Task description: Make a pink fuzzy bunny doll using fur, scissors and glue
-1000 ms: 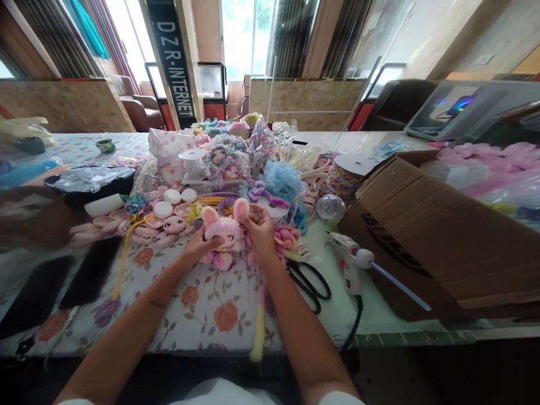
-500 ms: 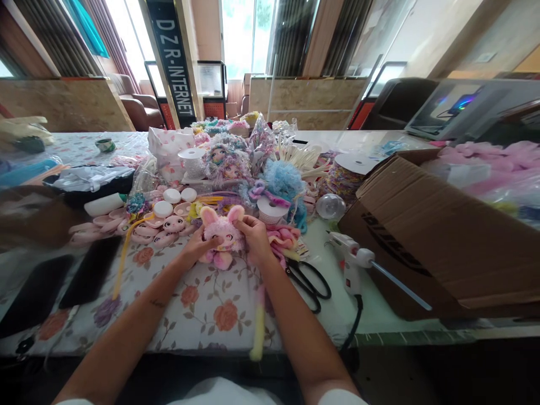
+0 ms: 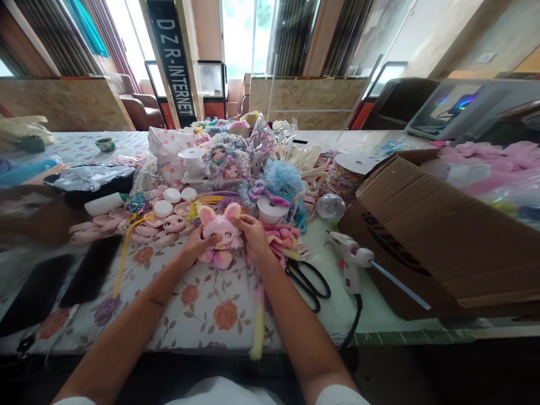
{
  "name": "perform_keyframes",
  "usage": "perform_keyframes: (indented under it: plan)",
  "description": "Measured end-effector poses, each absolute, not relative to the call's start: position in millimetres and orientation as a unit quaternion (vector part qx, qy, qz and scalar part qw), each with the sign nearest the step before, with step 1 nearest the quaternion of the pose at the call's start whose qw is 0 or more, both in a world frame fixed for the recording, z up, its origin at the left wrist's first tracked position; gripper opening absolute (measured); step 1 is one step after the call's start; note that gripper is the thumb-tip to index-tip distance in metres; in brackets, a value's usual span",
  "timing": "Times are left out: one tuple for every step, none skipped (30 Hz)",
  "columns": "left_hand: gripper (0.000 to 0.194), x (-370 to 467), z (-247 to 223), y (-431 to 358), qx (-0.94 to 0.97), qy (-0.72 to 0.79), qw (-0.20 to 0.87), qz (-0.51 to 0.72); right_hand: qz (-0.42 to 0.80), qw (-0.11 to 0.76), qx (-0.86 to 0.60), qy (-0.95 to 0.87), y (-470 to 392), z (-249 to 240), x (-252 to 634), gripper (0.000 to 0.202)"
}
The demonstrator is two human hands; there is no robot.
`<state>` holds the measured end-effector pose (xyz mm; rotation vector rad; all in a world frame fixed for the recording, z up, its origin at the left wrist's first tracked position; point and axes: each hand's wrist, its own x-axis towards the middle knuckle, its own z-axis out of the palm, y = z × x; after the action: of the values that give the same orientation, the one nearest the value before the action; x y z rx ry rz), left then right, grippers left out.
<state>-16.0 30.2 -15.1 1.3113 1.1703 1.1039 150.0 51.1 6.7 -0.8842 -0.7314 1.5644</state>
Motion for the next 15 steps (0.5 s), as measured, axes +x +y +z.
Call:
perform_keyframes:
  plan:
    - [0.063, -16.1, -15.2, 30.3, 0.544, 0.486, 0.508, 0.459, 0.667, 0.564, -0.374, -0.31, 51.1, 6.1, 150.1, 0.029]
    - [0.062, -16.3, -15.4, 30.4, 0.543, 0.486, 0.508, 0.459, 0.67, 0.563, -0.372, -0.31, 51.1, 5.4, 150.3, 0.029]
    - [0.062, -16.5, -15.6, 30.6, 0.543, 0.486, 0.508, 0.46, 0.672, 0.562, -0.371, -0.31, 51.1, 4.8, 150.3, 0.029]
    - [0.062, -16.7, -15.9, 30.8, 0.542, 0.485, 0.51, 0.46, 0.673, 0.561, -0.369, -0.31, 51.1, 4.2, 150.4, 0.028]
    - [0.062, -16.9, -16.3, 31.1, 0.542, 0.483, 0.512, 0.46, 0.673, 0.562, -0.368, -0.31, 51.1, 3.6, 150.4, 0.028]
    - [0.061, -17.1, -16.6, 31.4, 0.541, 0.481, 0.515, 0.459, 0.673, 0.564, -0.366, -0.309, 51.1, 3.1, 150.3, 0.028]
    - [0.061, -17.2, -16.9, 31.7, 0.539, 0.479, 0.519, 0.459, 0.671, 0.566, -0.365, -0.308, 50.9, 2.6, 150.3, 0.027]
    - [0.06, -17.4, -17.2, 31.9, 0.538, 0.476, 0.522, 0.46, 0.67, 0.569, -0.365, -0.307, 50.7, 2.0, 150.2, 0.027]
    - [0.059, -17.5, -17.4, 32.1, 0.537, 0.474, 0.525, 0.46, 0.668, 0.572, -0.364, -0.307, 50.4, 1.4, 150.2, 0.027]
    - [0.058, -17.7, -17.5, 32.3, 0.535, 0.473, 0.527, 0.46, 0.667, 0.574, -0.364, -0.306, 50.0, 0.8, 150.2, 0.026]
    - [0.057, -17.8, -17.7, 32.4, 0.534, 0.472, 0.529, 0.46, 0.665, 0.576, -0.363, -0.306, 49.6, 0.1, 150.2, 0.026]
    - [0.057, -18.0, -17.8, 32.6, 0.533, 0.47, 0.531, 0.46, 0.663, 0.578, -0.363, -0.306, 49.2, -0.6, 150.3, 0.025]
    - [0.056, -18.1, -17.9, 32.8, 0.533, 0.468, 0.533, 0.461, 0.662, 0.58, -0.362, -0.307, 48.9, -1.3, 150.4, 0.024]
    - [0.056, -18.1, -18.0, 33.0, 0.533, 0.465, 0.536, 0.461, 0.66, 0.582, -0.362, -0.308, 48.5, -1.8, 150.4, 0.023]
    - [0.056, -18.1, -18.1, 33.3, 0.533, 0.462, 0.537, 0.462, 0.658, 0.584, -0.362, -0.309, 48.2, -2.3, 150.4, 0.023]
